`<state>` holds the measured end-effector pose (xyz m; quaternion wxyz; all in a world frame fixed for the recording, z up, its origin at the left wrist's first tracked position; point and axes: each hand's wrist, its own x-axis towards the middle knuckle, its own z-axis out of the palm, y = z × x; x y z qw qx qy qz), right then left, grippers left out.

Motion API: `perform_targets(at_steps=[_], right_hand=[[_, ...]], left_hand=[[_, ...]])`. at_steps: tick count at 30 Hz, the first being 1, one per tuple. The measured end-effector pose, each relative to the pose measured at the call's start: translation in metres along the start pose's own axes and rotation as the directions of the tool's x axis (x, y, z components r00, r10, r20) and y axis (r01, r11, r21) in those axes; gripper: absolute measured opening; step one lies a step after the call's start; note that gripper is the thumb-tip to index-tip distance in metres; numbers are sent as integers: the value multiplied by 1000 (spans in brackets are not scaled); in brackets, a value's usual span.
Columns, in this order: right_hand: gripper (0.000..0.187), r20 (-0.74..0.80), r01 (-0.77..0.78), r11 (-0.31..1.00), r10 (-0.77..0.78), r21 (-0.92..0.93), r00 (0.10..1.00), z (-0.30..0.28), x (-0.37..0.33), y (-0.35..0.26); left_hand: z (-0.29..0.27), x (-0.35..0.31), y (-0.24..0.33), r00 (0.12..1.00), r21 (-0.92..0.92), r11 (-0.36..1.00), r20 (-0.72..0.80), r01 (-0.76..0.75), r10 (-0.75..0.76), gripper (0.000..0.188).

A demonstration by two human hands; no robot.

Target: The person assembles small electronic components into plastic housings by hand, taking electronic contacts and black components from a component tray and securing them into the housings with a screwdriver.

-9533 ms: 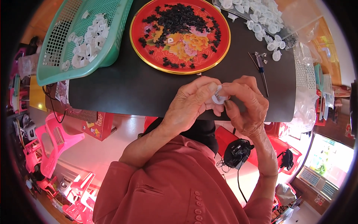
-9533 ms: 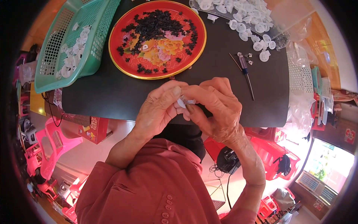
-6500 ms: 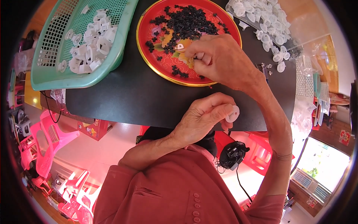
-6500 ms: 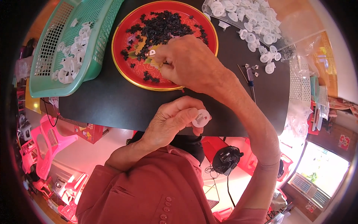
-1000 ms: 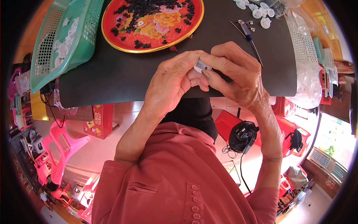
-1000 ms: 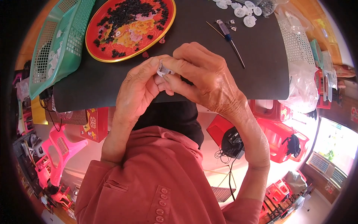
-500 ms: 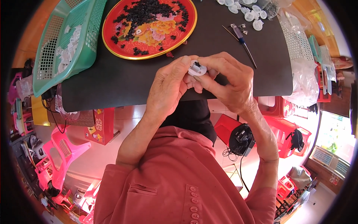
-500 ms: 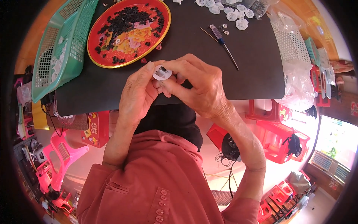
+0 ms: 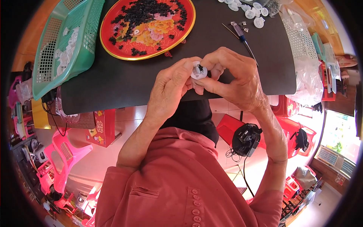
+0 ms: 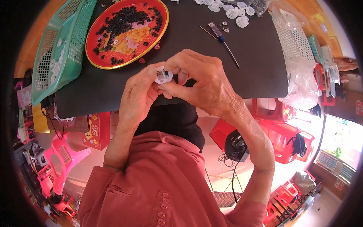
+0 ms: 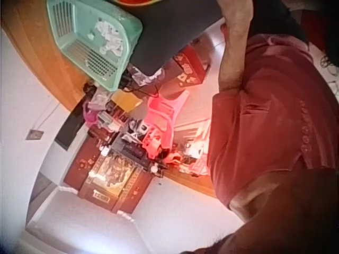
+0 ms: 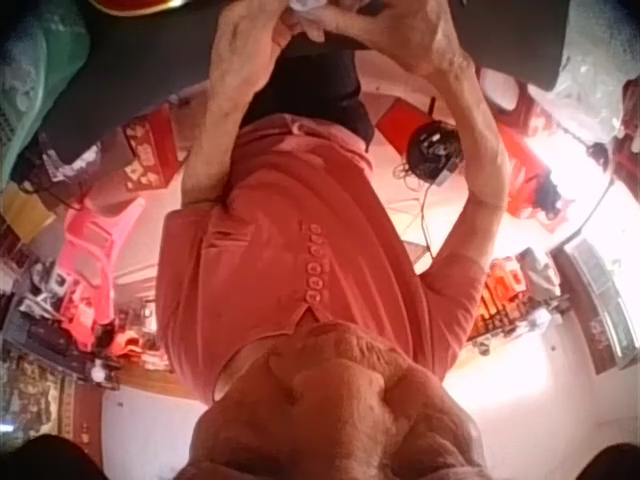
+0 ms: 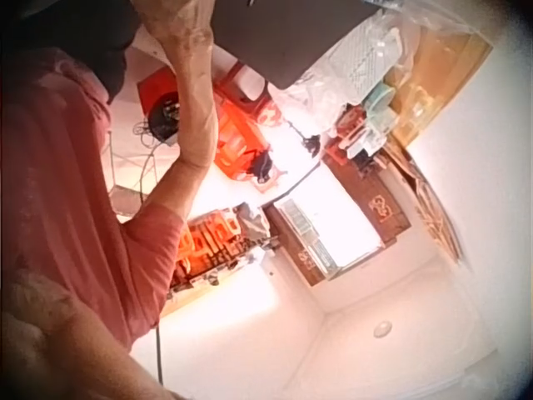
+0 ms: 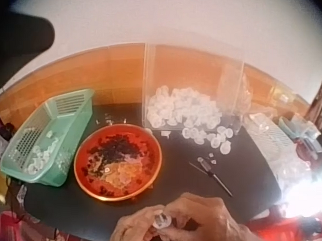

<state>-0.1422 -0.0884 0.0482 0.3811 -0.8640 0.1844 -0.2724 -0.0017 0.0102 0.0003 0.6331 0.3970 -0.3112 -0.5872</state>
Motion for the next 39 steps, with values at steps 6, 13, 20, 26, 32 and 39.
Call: perform_targets(at_steps=[6,13,20,26,32,39], right_hand=[[22,79,-3,1000,5,-28,997,-5,5,-1],[23,88,6,999,-2,-47,996,-4,5,1],[27,138,6,998,3,-61,990,-6,10,2],[27,203,-83,995,92,-50,975,-9,13,1],[27,208,-55,997,64,-51,976,-9,13,2],[28,191,-44,995,60,-88,980,-10,11,0]], left_hand=[[4,1,0,1000,-15,1000,-21,6,-7,38],[5,0,-3,999,-25,999,-20,-27,26,36],[0,0,-6,999,32,998,4,-54,54,36],[1,-1,-5,999,55,997,-9,-45,46,36],[0,-1,-5,999,55,997,8,-47,46,35],[2,1,-11,992,85,988,6,-129,129,33]])
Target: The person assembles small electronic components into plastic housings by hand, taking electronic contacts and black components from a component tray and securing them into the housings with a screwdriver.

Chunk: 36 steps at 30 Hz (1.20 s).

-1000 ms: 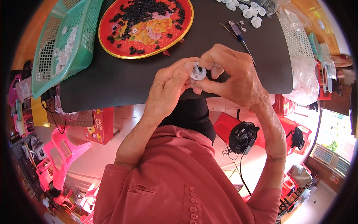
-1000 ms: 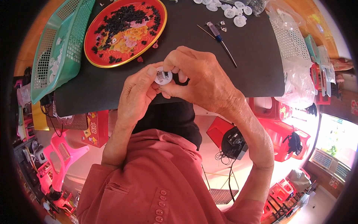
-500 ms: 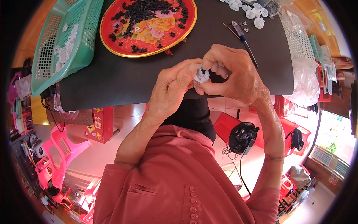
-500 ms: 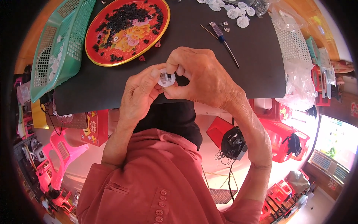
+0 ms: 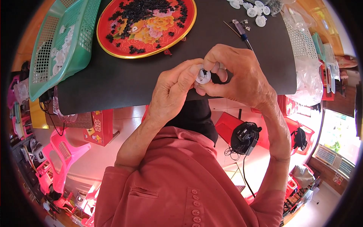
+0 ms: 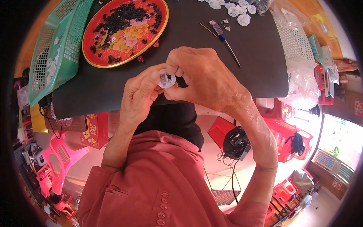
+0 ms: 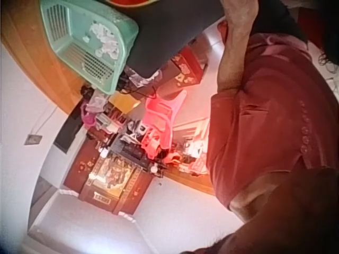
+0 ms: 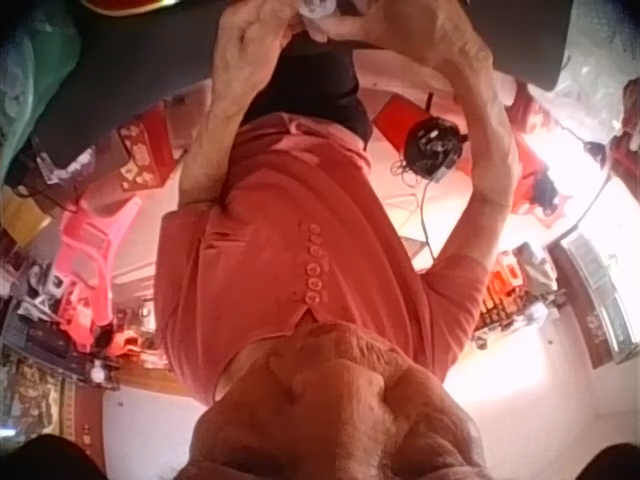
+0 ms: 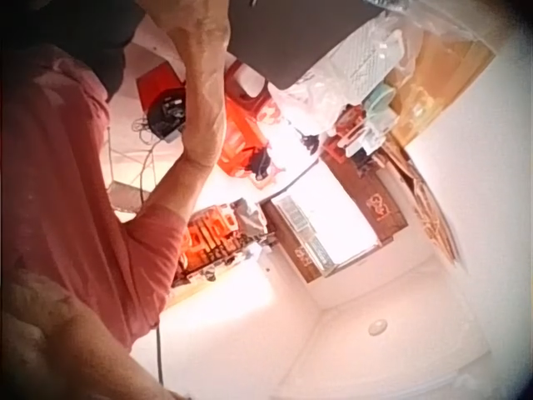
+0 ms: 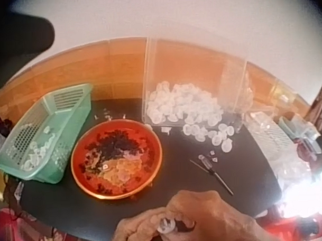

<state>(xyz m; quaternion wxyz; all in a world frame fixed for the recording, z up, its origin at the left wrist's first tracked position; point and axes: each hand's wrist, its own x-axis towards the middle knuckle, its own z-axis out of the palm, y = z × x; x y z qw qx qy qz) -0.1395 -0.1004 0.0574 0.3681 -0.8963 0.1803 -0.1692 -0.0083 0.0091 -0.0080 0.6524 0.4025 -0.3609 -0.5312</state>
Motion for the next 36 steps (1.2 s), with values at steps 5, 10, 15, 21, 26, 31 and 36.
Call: perform_targets(at_steps=[5,10,15,21,26,31,36], right_hand=[[28,19,32,999,-32,2,999,0,0,1],[27,31,70,998,-70,5,997,1,1,5],[27,2,58,998,-58,16,998,3,1,5],[25,-124,71,996,-63,60,990,12,-5,8],[27,-277,114,993,-102,28,956,21,-15,6],[31,-377,67,991,-107,-119,920,32,-27,1],[32,-382,52,989,-101,-136,919,35,-30,2]], left_hand=[[2,-1,0,1000,16,1000,-16,2,-1,33],[0,0,0,1000,42,999,12,-2,2,32],[0,1,1,1000,8,1000,2,14,-15,33],[-3,1,3,998,-61,997,-4,55,-55,36],[-3,0,1,999,-123,992,13,33,-31,39],[4,-1,1,997,-119,993,-83,-5,-5,32],[3,0,2,999,-11,1000,-52,5,-5,35]])
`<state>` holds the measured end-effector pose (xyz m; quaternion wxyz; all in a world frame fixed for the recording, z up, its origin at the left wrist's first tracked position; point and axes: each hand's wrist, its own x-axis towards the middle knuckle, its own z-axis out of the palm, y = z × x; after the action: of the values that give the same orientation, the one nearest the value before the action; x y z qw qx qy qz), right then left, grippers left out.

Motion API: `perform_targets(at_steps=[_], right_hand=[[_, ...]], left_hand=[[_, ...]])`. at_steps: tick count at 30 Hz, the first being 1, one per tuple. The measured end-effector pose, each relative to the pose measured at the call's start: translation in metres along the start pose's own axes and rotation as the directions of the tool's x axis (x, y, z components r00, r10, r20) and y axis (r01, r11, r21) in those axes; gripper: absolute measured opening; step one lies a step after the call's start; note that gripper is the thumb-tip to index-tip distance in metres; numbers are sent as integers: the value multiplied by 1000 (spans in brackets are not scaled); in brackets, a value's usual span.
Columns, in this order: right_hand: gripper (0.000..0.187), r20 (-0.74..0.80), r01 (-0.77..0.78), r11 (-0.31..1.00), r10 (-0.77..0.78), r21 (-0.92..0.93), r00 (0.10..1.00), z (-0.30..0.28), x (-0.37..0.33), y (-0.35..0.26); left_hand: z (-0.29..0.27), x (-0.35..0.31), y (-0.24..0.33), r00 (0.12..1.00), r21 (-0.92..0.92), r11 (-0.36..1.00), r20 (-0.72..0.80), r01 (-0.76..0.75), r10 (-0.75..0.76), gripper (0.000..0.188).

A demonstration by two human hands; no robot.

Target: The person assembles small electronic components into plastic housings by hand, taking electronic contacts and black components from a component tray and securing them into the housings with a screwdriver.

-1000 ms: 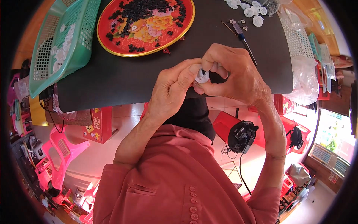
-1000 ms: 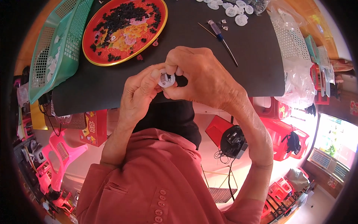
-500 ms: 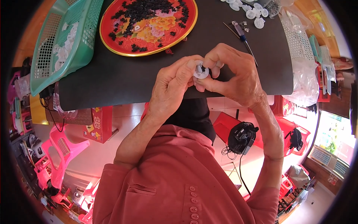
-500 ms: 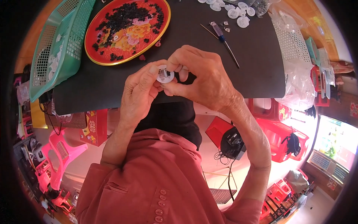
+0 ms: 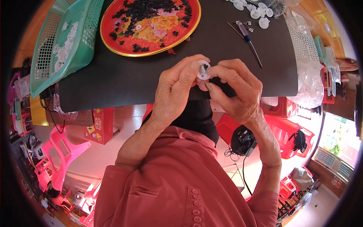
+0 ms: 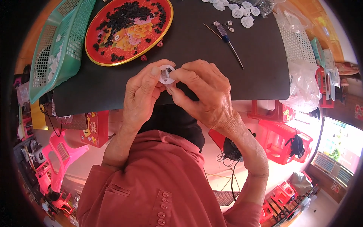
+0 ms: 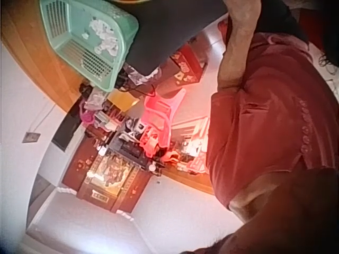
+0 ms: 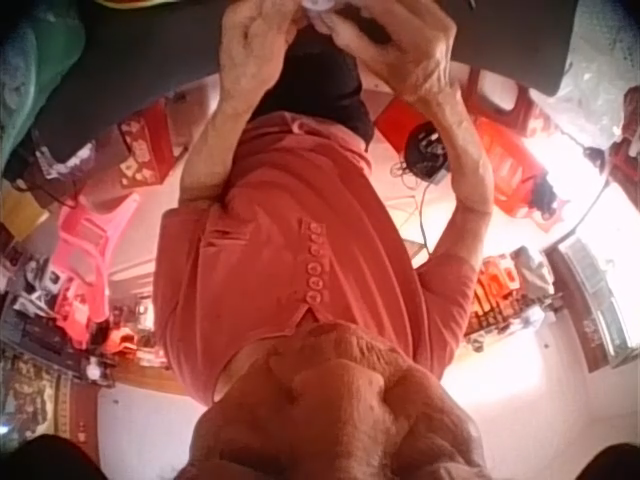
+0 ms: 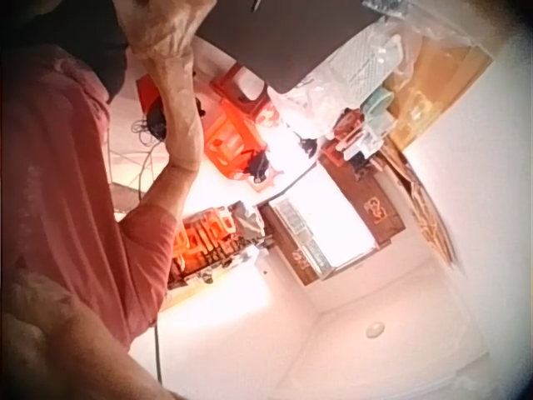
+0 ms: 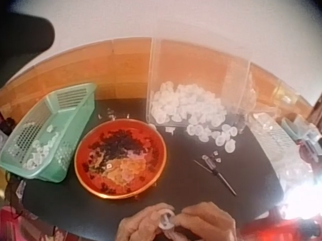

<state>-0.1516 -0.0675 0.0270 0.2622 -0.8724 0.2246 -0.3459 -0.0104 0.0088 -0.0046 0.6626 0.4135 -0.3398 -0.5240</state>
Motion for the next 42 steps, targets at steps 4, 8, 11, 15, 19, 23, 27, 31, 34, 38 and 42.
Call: perform_targets(at_steps=[4,8,11,15,19,23,27,31,34,38,42], right_hand=[[29,14,-41,997,41,72,999,-4,0,-1],[27,-7,-120,987,122,110,993,-4,4,-3],[28,-17,-65,993,67,97,998,2,2,1],[31,-34,-18,996,21,83,999,5,1,2],[35,-57,106,994,-107,-21,993,8,-2,9],[36,-99,207,975,-215,-84,971,14,-2,16],[35,-169,243,965,-257,-98,952,20,-1,16],[30,-121,214,976,-216,-26,969,14,-1,16],[24,8,-6,979,4,205,1000,4,0,17],[21,-35,-63,954,77,293,996,6,0,14],[23,-29,-60,970,69,234,997,8,0,8]], left_hand=[[-1,0,-1,1000,-10,1000,-29,1,-1,29],[1,1,0,1000,-86,996,-27,-8,6,28],[-2,1,-3,1000,-65,998,6,-8,8,30],[-1,0,-1,1000,-128,992,5,-15,16,34],[-2,1,0,1000,-144,990,18,-5,8,35],[-2,1,2,999,-123,991,-11,51,-53,34],[-4,2,5,996,-63,994,-18,86,-87,34],[-3,1,4,998,56,997,8,56,-57,36],[-3,1,-3,1000,-6,1000,-15,12,-12,31],[3,2,0,1000,-129,992,-26,1,-5,31],[-1,1,0,1000,-101,995,-5,25,-26,32]])
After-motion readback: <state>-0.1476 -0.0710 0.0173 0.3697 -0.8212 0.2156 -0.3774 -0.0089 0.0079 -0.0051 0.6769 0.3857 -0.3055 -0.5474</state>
